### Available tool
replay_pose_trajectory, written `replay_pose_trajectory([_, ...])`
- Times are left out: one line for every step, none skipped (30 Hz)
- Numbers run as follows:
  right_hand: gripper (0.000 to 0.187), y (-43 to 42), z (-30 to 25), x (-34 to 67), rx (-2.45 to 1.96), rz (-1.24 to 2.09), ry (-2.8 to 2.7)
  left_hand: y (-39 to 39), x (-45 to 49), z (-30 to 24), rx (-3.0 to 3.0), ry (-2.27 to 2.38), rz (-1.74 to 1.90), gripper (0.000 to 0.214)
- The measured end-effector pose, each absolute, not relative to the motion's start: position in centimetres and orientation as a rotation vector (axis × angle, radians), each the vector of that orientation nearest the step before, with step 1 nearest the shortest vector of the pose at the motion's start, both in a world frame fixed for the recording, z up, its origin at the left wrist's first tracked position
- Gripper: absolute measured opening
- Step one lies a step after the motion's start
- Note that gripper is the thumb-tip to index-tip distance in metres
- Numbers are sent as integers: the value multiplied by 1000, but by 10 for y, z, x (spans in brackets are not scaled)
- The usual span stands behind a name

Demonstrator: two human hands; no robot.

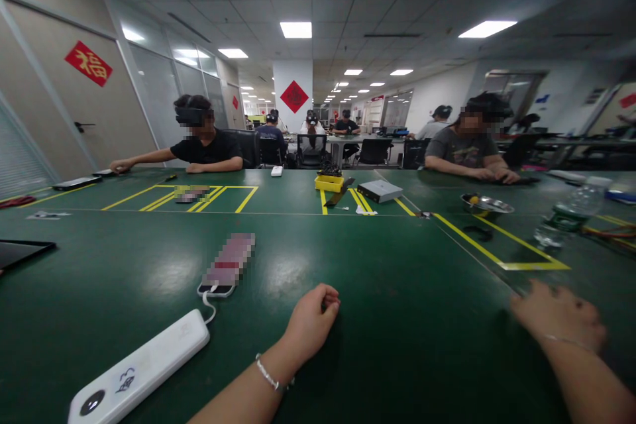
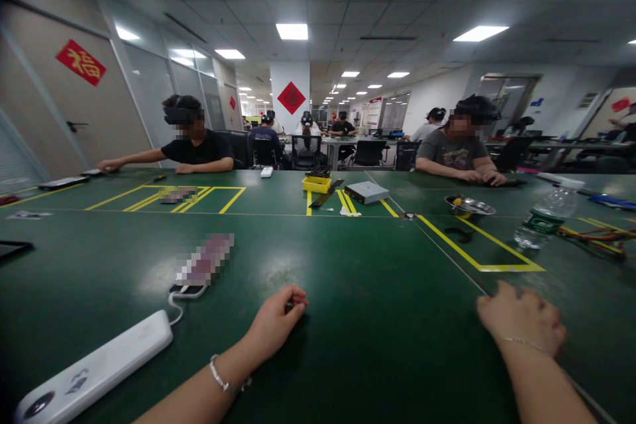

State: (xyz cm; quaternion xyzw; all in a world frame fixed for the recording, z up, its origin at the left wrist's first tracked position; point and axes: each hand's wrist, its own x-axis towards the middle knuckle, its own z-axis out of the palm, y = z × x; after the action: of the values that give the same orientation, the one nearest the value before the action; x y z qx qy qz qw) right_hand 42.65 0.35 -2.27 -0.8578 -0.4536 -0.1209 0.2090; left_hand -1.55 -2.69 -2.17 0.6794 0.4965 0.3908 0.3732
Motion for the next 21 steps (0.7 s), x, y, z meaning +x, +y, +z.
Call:
replay_pose_trajectory([42,7,-17,401,-2342,-389,-1392,-27,-16,-22,1748,1279,1006,17])
replay_pose_trajectory([42,10,-12,373,-2214,-420,-1586,-26,-16,-22,1760,1286,1012,18])
replay_pose_trajectory([41,11,-9,343,-2062,-427,-1761,-26,-16,-22,1776,1298,1018,19])
replay_pose_trajectory([41,12,-7,312,-1942,-388,-1887,-26,-16,-22,1796,1315,1024,20])
replay_pose_trajectory([41,10,-7,282,-1836,-305,-1998,-26,-17,-22,1820,1331,1026,22])
replay_pose_trajectory([43,6,-8,254,-1737,-193,-2100,-26,-17,-23,1848,1347,1026,24])
replay_pose_trajectory([45,1,-10,228,-1646,-69,-2201,-26,-17,-23,1881,1359,1023,26])
replay_pose_trajectory([47,-5,-13,205,-1561,54,-2296,-26,-17,-23,1917,1367,1016,29])
replay_pose_trajectory([48,-11,-15,188,-1489,162,-2382,-26,-17,-23,1955,1370,1002,32])
replay_pose_trajectory([48,-16,-18,175,-1432,246,-2457,-27,-17,-24,1992,1370,980,34])
replay_pose_trajectory([47,-19,-19,167,-1393,301,-2517,-27,-16,-24,2023,1373,953,35])
replay_pose_trajectory([46,-20,-19,165,-1377,324,-2558,-27,-16,-23,2047,1379,925,36])
replay_pose_trajectory([45,-18,-18,168,-1389,310,-2573,-27,-16,-23,2062,1386,895,35])
replay_pose_trajectory([44,-15,-15,176,-1430,262,-2564,-28,-16,-22,2071,1392,868,35])
replay_pose_trajectory([44,-10,-11,189,-1502,184,-2527,-28,-16,-21,2075,1397,847,34])
replay_pose_trajectory([43,-4,-7,207,-1606,83,-2459,-28,-17,-20,2076,1401,833,34])
replay_pose_trajectory([42,2,-2,228,-1740,-29,-2361,-29,-17,-19,2077,1403,821,33])
replay_pose_trajectory([41,6,3,253,-1896,-136,-2232,-29,-17,-17,2078,1405,811,33])
replay_pose_trajectory([41,9,7,280,-2062,-223,-2077,-30,-17,-16,2079,1408,801,32])
replay_pose_trajectory([41,11,10,309,-2232,-279,-1900,-30,-17,-15,2081,1412,792,32])
replay_pose_trajectory([43,11,11,338,-2394,-290,-1705,-31,-17,-14,2084,1415,785,31])
